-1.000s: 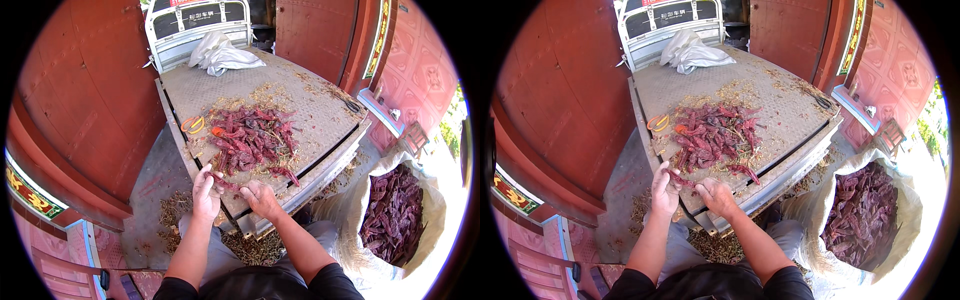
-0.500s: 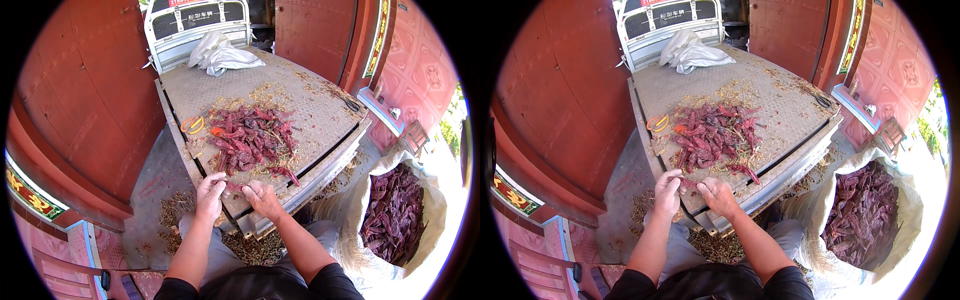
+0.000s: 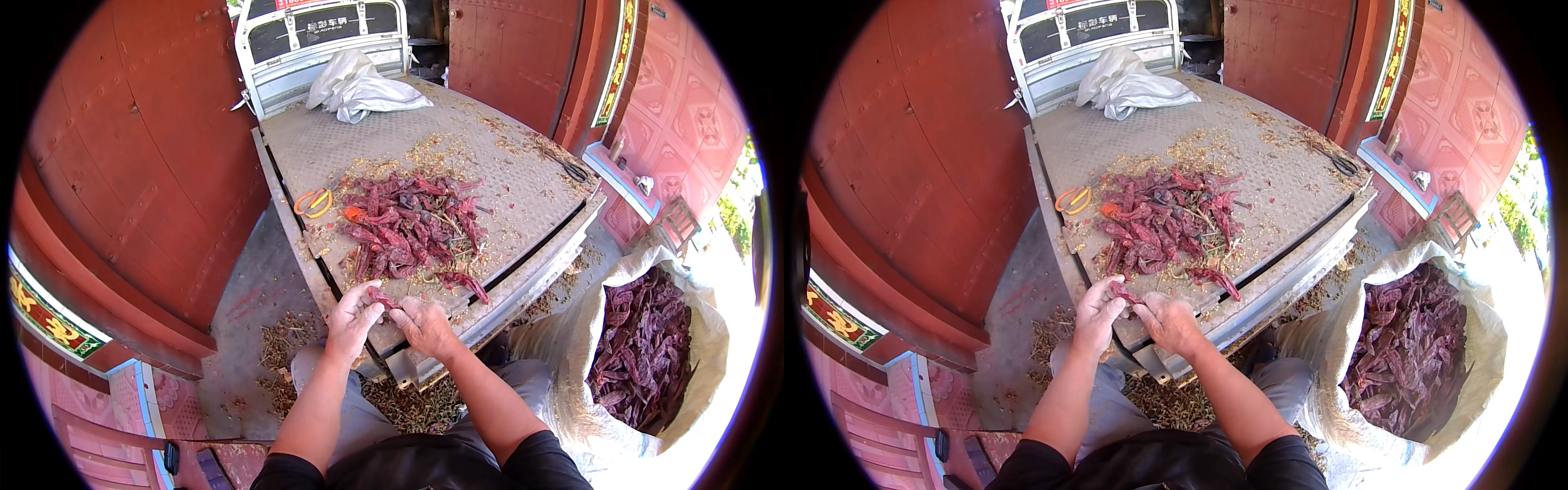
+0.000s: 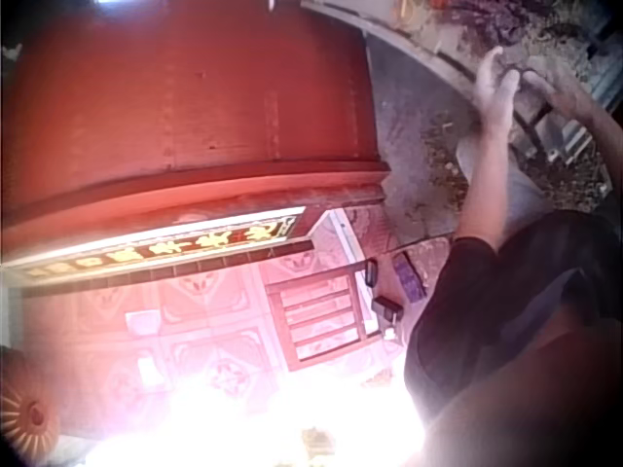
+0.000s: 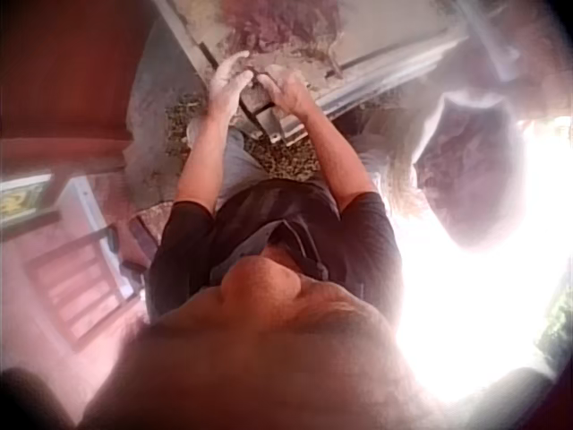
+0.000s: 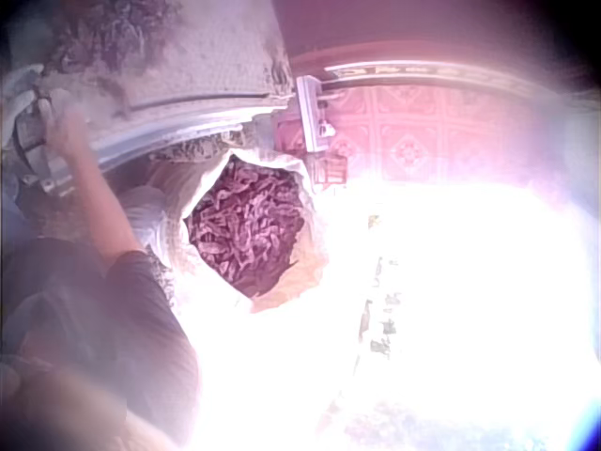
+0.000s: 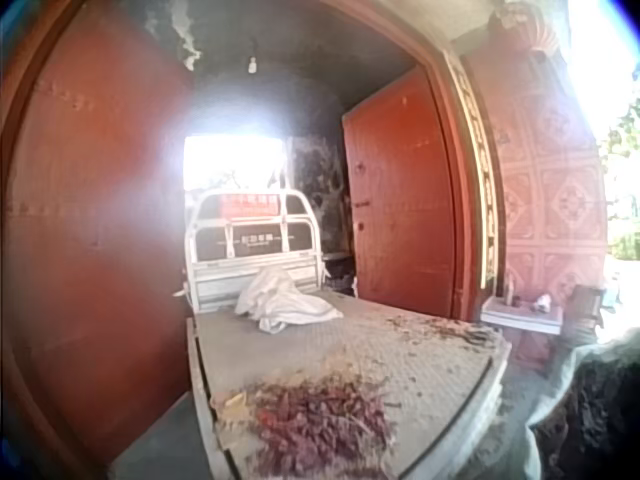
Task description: The person stands at the back of a small truck and manually processes dried red chili peppers. They pick up individual peppers from a pile on the truck bed, remove the stems by hand, and drop the cleaned peppers into a large white sack on the ground. A pair of scissors is visible on the truck bed but is not used during the clip.
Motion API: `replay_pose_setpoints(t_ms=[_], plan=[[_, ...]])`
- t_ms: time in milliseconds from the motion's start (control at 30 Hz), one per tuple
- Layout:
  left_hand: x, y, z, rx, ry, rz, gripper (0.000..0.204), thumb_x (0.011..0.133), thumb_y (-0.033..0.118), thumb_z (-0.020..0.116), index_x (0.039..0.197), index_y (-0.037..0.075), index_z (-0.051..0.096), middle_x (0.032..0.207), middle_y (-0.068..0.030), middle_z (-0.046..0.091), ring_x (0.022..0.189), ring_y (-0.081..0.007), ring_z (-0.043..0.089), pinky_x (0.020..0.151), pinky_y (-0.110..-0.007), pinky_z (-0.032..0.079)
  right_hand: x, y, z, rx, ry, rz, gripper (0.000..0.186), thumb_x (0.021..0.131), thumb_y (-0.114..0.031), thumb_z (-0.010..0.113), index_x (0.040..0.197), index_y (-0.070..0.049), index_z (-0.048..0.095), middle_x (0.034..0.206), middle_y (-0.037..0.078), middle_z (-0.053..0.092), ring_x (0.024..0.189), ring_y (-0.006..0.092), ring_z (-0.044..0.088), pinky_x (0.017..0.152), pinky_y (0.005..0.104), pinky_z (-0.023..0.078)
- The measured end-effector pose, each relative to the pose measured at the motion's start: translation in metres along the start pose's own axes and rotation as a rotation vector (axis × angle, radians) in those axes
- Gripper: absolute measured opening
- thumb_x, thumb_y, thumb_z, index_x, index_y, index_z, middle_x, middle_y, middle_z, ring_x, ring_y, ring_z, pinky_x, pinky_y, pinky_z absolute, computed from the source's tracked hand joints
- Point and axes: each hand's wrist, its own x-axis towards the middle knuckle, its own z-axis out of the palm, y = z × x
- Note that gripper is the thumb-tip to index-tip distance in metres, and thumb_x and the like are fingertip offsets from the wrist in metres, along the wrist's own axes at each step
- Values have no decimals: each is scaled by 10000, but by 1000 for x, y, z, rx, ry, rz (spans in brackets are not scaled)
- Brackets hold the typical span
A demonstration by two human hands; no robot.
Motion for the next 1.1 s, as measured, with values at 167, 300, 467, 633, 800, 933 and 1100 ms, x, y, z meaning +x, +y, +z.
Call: replay_pose_setpoints(t_ms=[167,300,467,633,800,933,1100], plan=[[2,-8,-12,-1,-37,-2,217,964,170,679,1119,34,610,984,-17,655,829,-88,576,769,-245,474,-1,8,5,-19,10,-82,288,988,-347,566,931,-68,609,865,200,647,821,452,629,692,519,491],[3,-14,-18,2,8,-19,206,966,182,672,1107,46,609,989,-17,665,821,-89,582,753,-240,460,0,-4,1,68,56,-27,277,978,-336,580,939,-65,622,873,197,650,835,449,629,704,512,493],[2,1,-2,11,27,30,211,976,191,653,1136,60,606,1006,-18,682,797,-82,592,713,-229,444,1,2,1,36,-23,27,266,956,-323,616,1012,-66,652,910,194,662,858,424,641,732,480,505],[1,-8,-16,-1,6,-19,236,985,187,638,1178,55,606,1040,-32,688,771,-80,593,694,-231,446,-1,-11,-3,98,-19,54,256,949,-233,641,1124,-49,671,934,177,672,861,377,660,763,422,520],[4,-2,-6,-95,74,57,302,1014,217,598,1261,44,597,1070,-65,696,842,-105,610,728,-251,462,1,0,3,193,102,-4,238,958,-216,633,1118,-44,668,895,156,682,800,344,670,732,416,521],[9,-12,-19,-136,91,-5,352,1030,232,571,1300,7,585,1092,-96,698,898,-126,617,768,-271,476,2,-6,-8,528,81,194,205,983,-181,622,1101,-18,660,854,96,663,782,218,648,723,350,517],[11,-12,-5,23,35,6,325,1030,215,569,1239,-29,616,1073,-102,708,872,-126,621,779,-262,487,-16,-19,-64,441,281,107,180,969,-136,631,1077,2,674,863,71,613,802,165,591,731,311,490]])
